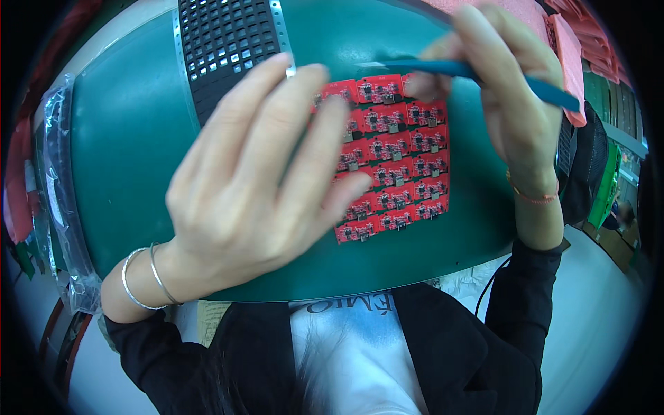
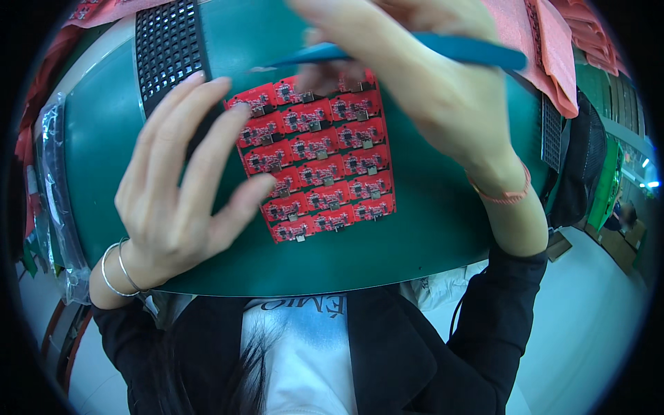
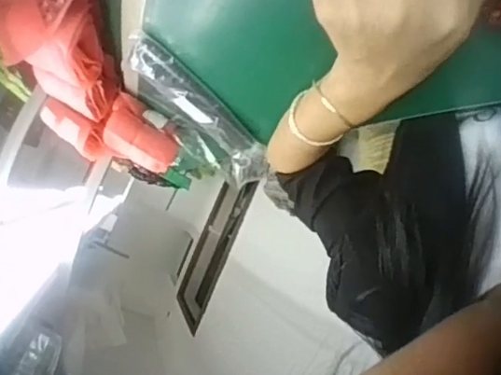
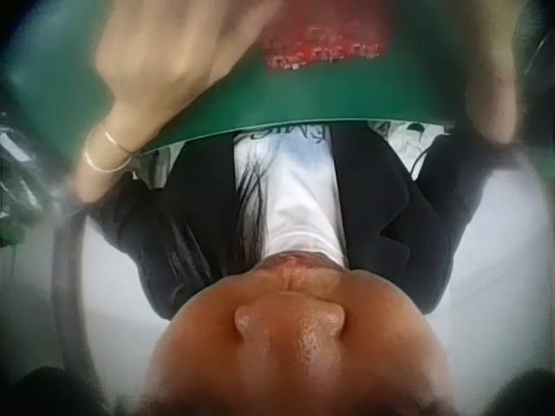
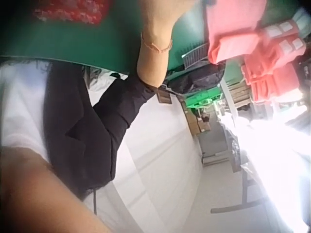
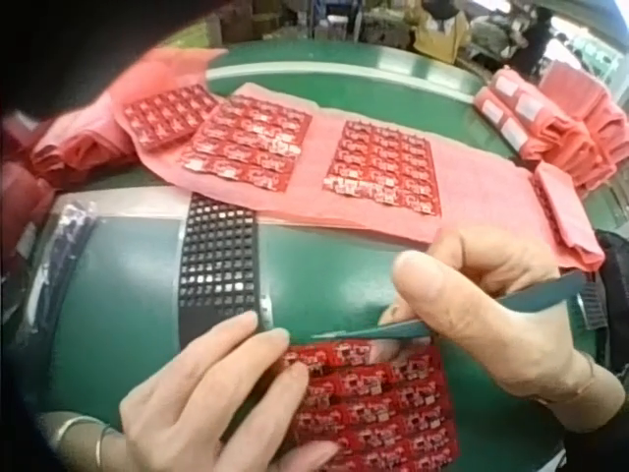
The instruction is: The person places small electronic components onto red printed circuit boards using tweezers.
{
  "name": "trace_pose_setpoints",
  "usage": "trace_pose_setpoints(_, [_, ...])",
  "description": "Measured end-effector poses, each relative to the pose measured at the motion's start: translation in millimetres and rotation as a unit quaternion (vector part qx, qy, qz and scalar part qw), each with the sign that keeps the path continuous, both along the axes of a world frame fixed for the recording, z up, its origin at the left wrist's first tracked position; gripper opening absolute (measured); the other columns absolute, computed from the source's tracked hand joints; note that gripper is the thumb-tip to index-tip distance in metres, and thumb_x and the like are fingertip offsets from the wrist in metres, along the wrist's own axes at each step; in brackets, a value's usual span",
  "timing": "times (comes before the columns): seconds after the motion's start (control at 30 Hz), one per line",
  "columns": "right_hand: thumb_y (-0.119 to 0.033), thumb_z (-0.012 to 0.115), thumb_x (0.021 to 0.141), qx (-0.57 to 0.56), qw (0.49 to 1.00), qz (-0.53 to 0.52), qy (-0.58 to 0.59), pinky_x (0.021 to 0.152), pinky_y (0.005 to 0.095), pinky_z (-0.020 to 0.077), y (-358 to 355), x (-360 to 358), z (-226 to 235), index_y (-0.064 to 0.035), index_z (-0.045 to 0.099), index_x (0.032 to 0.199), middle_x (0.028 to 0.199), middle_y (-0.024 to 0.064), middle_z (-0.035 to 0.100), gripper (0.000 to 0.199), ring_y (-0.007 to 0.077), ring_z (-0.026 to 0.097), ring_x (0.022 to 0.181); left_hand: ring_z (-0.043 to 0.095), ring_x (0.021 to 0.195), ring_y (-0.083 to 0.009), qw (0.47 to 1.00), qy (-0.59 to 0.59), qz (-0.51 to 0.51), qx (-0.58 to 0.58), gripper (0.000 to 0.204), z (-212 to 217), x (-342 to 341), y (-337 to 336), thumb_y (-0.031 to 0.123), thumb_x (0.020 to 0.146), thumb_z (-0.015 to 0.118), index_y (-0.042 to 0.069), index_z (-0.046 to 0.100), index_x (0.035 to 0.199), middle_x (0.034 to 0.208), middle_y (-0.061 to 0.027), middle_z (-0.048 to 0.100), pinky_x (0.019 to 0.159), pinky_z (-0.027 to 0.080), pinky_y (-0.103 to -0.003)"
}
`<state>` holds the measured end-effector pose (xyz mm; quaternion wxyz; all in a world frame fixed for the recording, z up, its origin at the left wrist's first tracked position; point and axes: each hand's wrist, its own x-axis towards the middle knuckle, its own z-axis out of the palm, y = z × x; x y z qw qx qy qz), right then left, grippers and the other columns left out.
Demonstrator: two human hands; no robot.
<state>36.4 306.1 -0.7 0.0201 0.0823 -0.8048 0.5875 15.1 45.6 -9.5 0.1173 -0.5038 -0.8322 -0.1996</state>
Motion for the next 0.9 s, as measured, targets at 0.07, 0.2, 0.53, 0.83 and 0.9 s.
trace_pose_setpoints(0.07, [-0.021,0.065,0.105,-0.15,0.977,-0.024,-0.148,0.062,0.0238,0.0566,-33,-20,5,0.0,0.065,0.088,0.081,0.0062,0.071,0.027,0.0114,0.071,0.075,0.07,0.109,-0.0393,0.999,0.013,0.028,-0.004,0.044,-6,-2,-11,0.023,0.081,0.083,-0.007,0.073,0.111,0.12,-0.0222,0.069,0.091,0.06,-0.044])
trace_pose_setpoints(0.2, [-0.023,0.065,0.106,-0.15,0.979,0.052,-0.13,0.062,0.0216,0.0552,-61,-51,-3,-0.001,0.065,0.085,0.077,0.003,0.07,0.031,0.0077,0.068,0.072,0.071,0.111,-0.036,1.0,0.008,0.023,-0.001,0.042,-11,0,-10,0.015,0.077,0.084,-0.008,0.073,0.11,0.116,-0.0227,0.071,0.094,0.059,-0.039])
trace_pose_setpoints(0.53, [-0.02,0.065,0.105,-0.158,0.965,0.009,-0.211,0.06,0.0209,0.055,-79,-56,-6,-0.0005,0.064,0.086,0.079,0.0071,0.073,0.027,0.0075,0.067,0.069,0.074,0.095,-0.0307,0.997,0.052,0.018,0.049,0.027,-19,-12,-18,0.008,0.075,0.083,-0.007,0.075,0.097,0.103,-0.0182,0.071,0.079,0.063,-0.034])
trace_pose_setpoints(0.83, [-0.017,0.064,0.106,-0.143,0.969,-0.006,-0.202,0.059,0.0207,0.0546,-81,-55,-8,-0.0003,0.063,0.085,0.078,0.007,0.073,0.027,0.0072,0.067,0.068,0.073,0.094,-0.0294,0.996,0.063,0.016,0.055,0.025,-21,-13,-17,0.006,0.076,0.081,-0.008,0.075,0.096,0.101,-0.0172,0.071,0.078,0.062,-0.033])
trace_pose_setpoints(0.9, [-0.017,0.064,0.106,-0.153,0.968,-0.014,-0.196,0.059,0.0209,0.0547,-83,-54,-9,-0.0003,0.063,0.085,0.078,0.006,0.072,0.026,0.0075,0.068,0.069,0.073,0.093,-0.0291,0.996,0.068,0.013,0.055,0.025,-22,-13,-17,0.006,0.076,0.081,-0.008,0.075,0.096,0.1,-0.017,0.071,0.078,0.062,-0.033])
